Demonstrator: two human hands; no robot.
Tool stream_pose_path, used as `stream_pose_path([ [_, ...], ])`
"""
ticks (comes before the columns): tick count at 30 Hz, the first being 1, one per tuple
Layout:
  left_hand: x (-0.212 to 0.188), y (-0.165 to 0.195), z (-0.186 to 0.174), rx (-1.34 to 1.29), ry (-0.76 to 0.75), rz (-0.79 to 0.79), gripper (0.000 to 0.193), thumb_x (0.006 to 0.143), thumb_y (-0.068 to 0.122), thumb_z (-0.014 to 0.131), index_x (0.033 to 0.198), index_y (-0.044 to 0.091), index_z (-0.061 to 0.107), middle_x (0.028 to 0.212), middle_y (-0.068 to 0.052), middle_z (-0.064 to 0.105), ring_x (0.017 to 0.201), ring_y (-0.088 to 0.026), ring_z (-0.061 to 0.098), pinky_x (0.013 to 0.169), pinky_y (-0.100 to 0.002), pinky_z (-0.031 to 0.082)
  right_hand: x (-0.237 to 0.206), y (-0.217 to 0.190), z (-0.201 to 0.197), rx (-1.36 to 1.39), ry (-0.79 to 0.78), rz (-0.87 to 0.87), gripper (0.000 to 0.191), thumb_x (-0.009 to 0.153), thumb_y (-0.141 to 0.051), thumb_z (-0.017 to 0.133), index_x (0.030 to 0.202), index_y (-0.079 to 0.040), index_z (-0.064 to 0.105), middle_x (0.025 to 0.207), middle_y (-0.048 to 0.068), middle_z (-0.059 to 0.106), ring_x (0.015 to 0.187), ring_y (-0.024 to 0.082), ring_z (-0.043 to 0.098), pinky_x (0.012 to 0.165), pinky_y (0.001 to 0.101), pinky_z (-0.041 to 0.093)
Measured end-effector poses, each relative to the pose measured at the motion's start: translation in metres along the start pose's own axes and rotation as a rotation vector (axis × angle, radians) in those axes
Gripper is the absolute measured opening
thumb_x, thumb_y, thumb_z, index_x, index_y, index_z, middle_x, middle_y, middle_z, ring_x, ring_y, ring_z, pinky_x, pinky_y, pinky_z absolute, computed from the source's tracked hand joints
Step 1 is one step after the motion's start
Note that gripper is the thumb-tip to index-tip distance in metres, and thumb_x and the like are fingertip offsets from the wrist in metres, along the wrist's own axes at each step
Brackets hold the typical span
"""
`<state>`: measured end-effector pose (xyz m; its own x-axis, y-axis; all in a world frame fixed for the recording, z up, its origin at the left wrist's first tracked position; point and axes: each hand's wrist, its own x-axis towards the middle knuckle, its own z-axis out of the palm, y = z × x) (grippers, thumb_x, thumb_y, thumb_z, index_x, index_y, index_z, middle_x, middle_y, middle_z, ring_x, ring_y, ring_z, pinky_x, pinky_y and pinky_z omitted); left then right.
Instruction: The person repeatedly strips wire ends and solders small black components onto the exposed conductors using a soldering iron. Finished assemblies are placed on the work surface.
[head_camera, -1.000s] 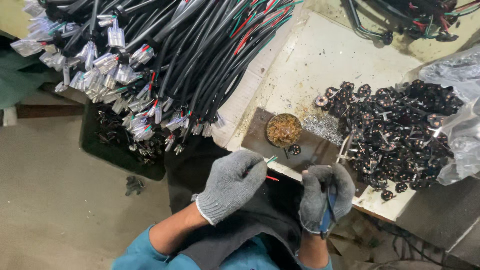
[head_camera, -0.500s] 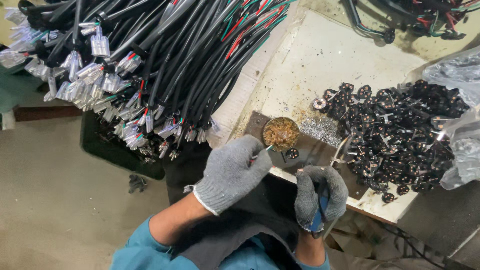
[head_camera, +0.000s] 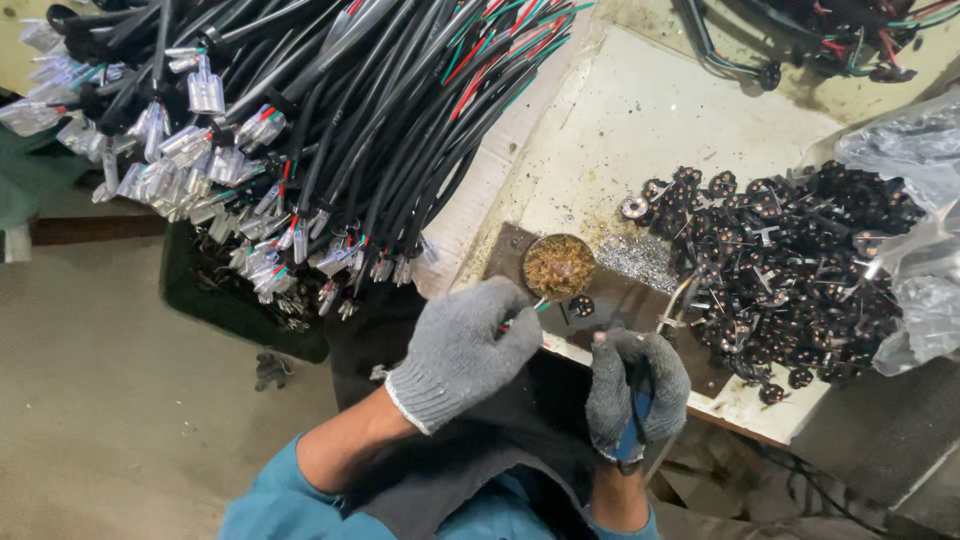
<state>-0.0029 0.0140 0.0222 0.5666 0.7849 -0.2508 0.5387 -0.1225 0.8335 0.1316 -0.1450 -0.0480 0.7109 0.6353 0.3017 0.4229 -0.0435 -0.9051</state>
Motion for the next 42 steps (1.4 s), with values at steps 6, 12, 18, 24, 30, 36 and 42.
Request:
stream_pose_path([
  [6, -0.024, -0.010, 0.011, -0.139, 0.096, -0.038, 0.017, 0.090, 0.022, 0.072, 0.094, 0.006, 0.070, 0.084, -0.014, 0.073, 0.072, -0.028, 0.075, 0.063, -0.036, 0.058, 0.021, -0.021, 0.008, -0.531, -0.207, -0.159, 0.033, 0.088, -0.001, 0.081, 0.118, -0.003, 0.067, 0.108, 0.016, 0.075, 0.094, 0.034, 0.072, 0.089, 0.0402, 0.055],
  [12, -0.022, -0.015, 0.018, -0.120, 0.169, 0.109, 0.013, 0.091, 0.017, 0.071, 0.098, 0.006, 0.071, 0.093, -0.014, 0.073, 0.079, -0.030, 0.074, 0.068, -0.036, 0.059, 0.011, -0.034, 0.020, -0.548, -0.229, -0.241, 0.028, 0.089, -0.014, 0.077, 0.114, -0.002, 0.071, 0.102, 0.016, 0.072, 0.094, 0.035, 0.068, 0.089, 0.0437, 0.053],
  [18, -0.015, -0.008, 0.015, -0.087, 0.162, 0.144, 0.011, 0.093, 0.017, 0.071, 0.096, 0.007, 0.069, 0.091, -0.012, 0.071, 0.078, -0.029, 0.073, 0.066, -0.037, 0.058, -0.003, -0.024, 0.008, 0.322, 0.159, 0.431, 0.031, 0.102, -0.025, 0.069, 0.116, 0.002, 0.072, 0.097, 0.016, 0.071, 0.088, 0.026, 0.065, 0.081, 0.0366, 0.053],
  [24, -0.014, -0.015, 0.012, -0.096, 0.067, 0.247, 0.016, 0.090, 0.020, 0.074, 0.096, 0.008, 0.065, 0.106, -0.008, 0.070, 0.074, -0.025, 0.072, 0.063, -0.035, 0.057, -0.007, -0.010, -0.018, 0.217, 0.076, 0.193, 0.030, 0.095, -0.023, 0.066, 0.104, 0.006, 0.067, 0.085, 0.018, 0.071, 0.075, 0.031, 0.068, 0.075, 0.0397, 0.057],
  [30, -0.011, -0.020, 0.010, 0.042, -0.006, 0.295, 0.019, 0.085, 0.023, 0.077, 0.094, 0.010, 0.066, 0.109, -0.007, 0.069, 0.074, -0.026, 0.070, 0.059, -0.037, 0.053, -0.005, -0.003, -0.023, 0.068, -0.113, -0.006, 0.040, 0.088, -0.033, 0.066, 0.094, 0.007, 0.069, 0.086, 0.018, 0.069, 0.079, 0.033, 0.072, 0.084, 0.0421, 0.060],
  [36, -0.009, -0.017, 0.011, 0.069, 0.022, 0.304, 0.015, 0.088, 0.021, 0.075, 0.093, 0.011, 0.066, 0.109, -0.005, 0.068, 0.076, -0.025, 0.070, 0.060, -0.036, 0.054, -0.006, -0.006, -0.018, -0.026, -0.112, -0.032, 0.030, 0.089, -0.027, 0.068, 0.092, 0.003, 0.070, 0.085, 0.014, 0.071, 0.082, 0.033, 0.073, 0.083, 0.0419, 0.060],
  [42, -0.007, -0.019, 0.012, 0.089, -0.006, 0.316, 0.017, 0.086, 0.022, 0.075, 0.089, 0.010, 0.063, 0.105, -0.007, 0.067, 0.075, -0.026, 0.069, 0.057, -0.038, 0.052, -0.003, -0.011, -0.021, -0.152, -0.220, -0.143, 0.025, 0.091, -0.026, 0.066, 0.087, -0.001, 0.069, 0.084, 0.015, 0.071, 0.085, 0.034, 0.074, 0.087, 0.0462, 0.061],
])
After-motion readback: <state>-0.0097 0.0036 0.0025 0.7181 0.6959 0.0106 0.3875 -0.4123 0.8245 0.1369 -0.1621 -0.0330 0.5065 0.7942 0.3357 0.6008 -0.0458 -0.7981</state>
